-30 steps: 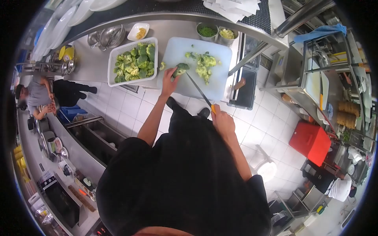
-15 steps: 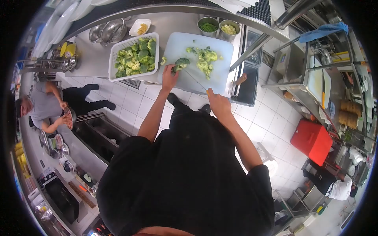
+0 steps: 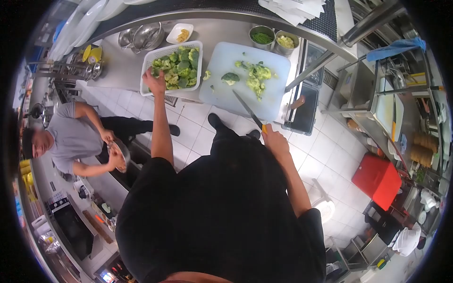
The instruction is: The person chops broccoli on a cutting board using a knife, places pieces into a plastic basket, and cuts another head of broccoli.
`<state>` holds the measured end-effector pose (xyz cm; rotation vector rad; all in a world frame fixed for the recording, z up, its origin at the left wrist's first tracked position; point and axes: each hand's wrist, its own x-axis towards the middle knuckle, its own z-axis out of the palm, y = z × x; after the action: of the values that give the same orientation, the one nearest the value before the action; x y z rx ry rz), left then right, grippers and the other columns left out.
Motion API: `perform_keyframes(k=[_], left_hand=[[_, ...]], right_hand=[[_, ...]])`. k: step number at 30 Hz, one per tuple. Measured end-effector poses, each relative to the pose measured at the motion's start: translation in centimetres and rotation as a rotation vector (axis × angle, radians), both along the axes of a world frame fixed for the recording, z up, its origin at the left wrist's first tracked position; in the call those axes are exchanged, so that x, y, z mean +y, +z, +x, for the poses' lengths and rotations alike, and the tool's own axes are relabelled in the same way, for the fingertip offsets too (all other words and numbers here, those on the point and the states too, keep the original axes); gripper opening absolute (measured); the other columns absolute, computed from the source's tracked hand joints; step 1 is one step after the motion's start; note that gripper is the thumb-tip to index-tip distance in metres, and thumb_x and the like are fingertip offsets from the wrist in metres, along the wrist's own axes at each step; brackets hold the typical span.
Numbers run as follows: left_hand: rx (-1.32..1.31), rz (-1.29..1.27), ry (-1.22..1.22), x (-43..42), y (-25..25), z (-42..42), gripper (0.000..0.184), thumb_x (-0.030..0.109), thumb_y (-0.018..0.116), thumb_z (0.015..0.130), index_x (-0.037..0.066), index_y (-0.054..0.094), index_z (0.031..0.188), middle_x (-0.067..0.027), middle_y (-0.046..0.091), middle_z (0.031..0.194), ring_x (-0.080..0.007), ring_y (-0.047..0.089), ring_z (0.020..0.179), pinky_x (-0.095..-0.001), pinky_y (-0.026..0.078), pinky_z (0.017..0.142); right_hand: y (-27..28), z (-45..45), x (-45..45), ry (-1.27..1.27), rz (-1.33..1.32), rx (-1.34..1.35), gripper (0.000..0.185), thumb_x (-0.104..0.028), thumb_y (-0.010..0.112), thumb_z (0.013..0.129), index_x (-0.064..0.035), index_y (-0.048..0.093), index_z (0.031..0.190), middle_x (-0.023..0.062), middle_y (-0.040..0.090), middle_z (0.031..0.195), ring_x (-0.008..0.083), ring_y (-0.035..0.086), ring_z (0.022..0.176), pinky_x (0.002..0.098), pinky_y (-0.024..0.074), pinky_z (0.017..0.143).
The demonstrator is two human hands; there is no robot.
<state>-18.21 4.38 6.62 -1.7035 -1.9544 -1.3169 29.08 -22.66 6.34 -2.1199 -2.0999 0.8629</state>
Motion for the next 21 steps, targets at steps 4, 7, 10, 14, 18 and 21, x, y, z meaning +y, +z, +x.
perform_keyframes(k=[4,7,10,14,18,21], left_hand=[[0.018,-0.021,-0.359,-0.2,0.9,5.6,0.044,0.010,0.076,0.085,0.002,0.060,0.125,-0.0223,0.059,0.118,-0.0425,0.055,0.113,-0.0499,0.043,0.102],[-0.009,-0.359,-0.778,-1.5,-1.9,12.9,0.040,0.009,0.073,0.087,0.008,0.065,0.126,-0.0185,0.062,0.122,-0.0392,0.057,0.118,-0.0456,0.047,0.104],[-0.032,-0.524,-0.906,-2.5,-5.8,16.6,0.042,0.009,0.071,0.089,0.012,0.066,0.130,-0.0177,0.063,0.125,-0.0387,0.059,0.119,-0.0442,0.049,0.103],[-0.154,-0.693,-0.796,-2.8,-6.7,18.4,0.044,0.009,0.071,0.090,0.012,0.067,0.134,-0.0181,0.063,0.125,-0.0393,0.060,0.116,-0.0440,0.050,0.101],[-0.201,-0.625,-0.763,-3.2,-7.5,18.6,0.038,0.007,0.071,0.089,0.010,0.070,0.127,-0.0164,0.066,0.119,-0.0387,0.062,0.111,-0.0451,0.051,0.097],[-0.252,-0.573,-0.720,-3.6,-8.1,19.0,0.033,0.005,0.069,0.090,0.008,0.072,0.122,-0.0153,0.068,0.115,-0.0385,0.064,0.108,-0.0455,0.053,0.094]], right_hand=[[3.0,-0.3,-0.4,-0.030,-0.017,-0.025,0.037,-0.036,0.057,0.103,-0.0094,0.046,0.126,0.0274,0.069,0.077,0.0495,0.069,0.072,0.0607,0.0539,0.063],[5.4,-1.4,0.1,-0.041,0.007,-0.046,0.036,-0.035,0.057,0.103,-0.0085,0.047,0.125,0.0262,0.069,0.076,0.0476,0.070,0.071,0.0595,0.0543,0.062],[6.2,-2.6,0.9,-0.033,0.062,-0.052,0.034,-0.033,0.058,0.103,-0.0073,0.048,0.123,0.0246,0.069,0.074,0.0460,0.070,0.069,0.0580,0.0549,0.062],[6.8,-3.6,2.3,-0.004,0.041,-0.085,0.032,-0.031,0.055,0.104,-0.0048,0.048,0.122,0.0235,0.070,0.077,0.0453,0.071,0.073,0.0555,0.0575,0.065],[7.5,-4.5,3.6,0.023,-0.002,-0.078,0.030,-0.028,0.053,0.105,-0.0031,0.047,0.122,0.0240,0.071,0.081,0.0455,0.072,0.078,0.0550,0.0587,0.068],[6.0,-5.1,5.0,0.007,-0.044,-0.043,0.029,-0.027,0.051,0.106,-0.0031,0.045,0.123,0.0261,0.071,0.084,0.0462,0.072,0.082,0.0563,0.0583,0.071]])
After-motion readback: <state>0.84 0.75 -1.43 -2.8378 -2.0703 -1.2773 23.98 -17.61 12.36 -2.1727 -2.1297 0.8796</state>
